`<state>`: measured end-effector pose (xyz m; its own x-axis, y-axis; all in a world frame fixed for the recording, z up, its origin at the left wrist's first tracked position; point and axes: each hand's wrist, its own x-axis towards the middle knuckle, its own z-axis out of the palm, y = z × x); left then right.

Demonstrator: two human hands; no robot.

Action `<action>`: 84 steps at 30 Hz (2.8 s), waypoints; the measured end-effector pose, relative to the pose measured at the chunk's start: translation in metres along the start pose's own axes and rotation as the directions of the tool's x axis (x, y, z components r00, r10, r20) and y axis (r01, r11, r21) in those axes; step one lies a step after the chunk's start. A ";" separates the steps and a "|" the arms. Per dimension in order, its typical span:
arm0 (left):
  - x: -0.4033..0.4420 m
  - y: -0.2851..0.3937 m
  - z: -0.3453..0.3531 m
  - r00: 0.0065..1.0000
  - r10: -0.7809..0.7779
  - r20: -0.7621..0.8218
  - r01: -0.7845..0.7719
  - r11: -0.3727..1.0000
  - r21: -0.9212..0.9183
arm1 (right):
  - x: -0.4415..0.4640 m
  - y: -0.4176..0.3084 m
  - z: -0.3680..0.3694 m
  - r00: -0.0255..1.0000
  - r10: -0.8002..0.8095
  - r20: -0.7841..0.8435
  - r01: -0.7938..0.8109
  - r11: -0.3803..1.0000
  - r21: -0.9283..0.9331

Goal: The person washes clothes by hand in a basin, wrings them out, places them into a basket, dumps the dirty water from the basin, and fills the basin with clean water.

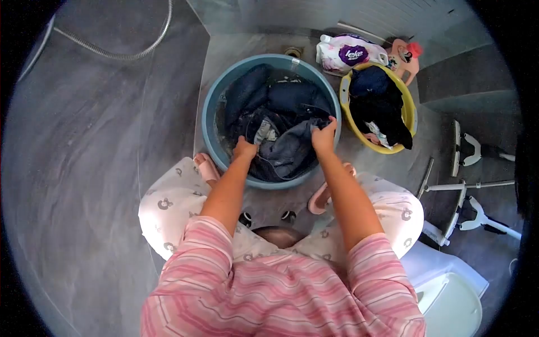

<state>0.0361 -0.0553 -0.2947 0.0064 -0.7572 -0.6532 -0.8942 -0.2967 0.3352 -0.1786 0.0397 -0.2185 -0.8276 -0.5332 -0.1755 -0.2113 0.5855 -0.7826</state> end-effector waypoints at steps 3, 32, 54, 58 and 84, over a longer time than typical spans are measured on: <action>-0.009 0.016 0.003 0.999 -0.041 -0.003 0.042 0.999 0.031 | 0.004 0.011 0.016 0.995 -0.074 0.071 0.076 0.997 -0.022; 0.041 0.025 -0.050 0.863 0.388 0.325 -0.496 0.775 0.392 | 0.061 0.045 0.028 0.710 0.121 0.694 0.505 0.599 -0.621; -0.176 0.059 -0.192 0.666 0.731 0.150 -0.644 0.462 0.610 | -0.061 -0.071 -0.102 0.629 -0.080 0.773 0.769 0.210 -0.604; -0.187 0.082 -0.204 0.581 0.808 -0.091 -0.759 0.579 0.296 | -0.057 -0.119 -0.102 0.726 -0.364 0.584 0.643 0.661 -0.387; -0.083 0.067 -0.187 0.664 0.250 0.705 -0.717 0.482 0.504 | -0.099 -0.279 -0.125 0.786 -0.618 -0.010 0.404 0.502 0.765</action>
<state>0.0592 -0.1215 -0.0909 -0.5350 -0.1665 -0.8283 -0.6612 0.6927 0.2879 -0.1029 0.0054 0.0921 -0.5256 -0.7748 0.3514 -0.0429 -0.3883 -0.9205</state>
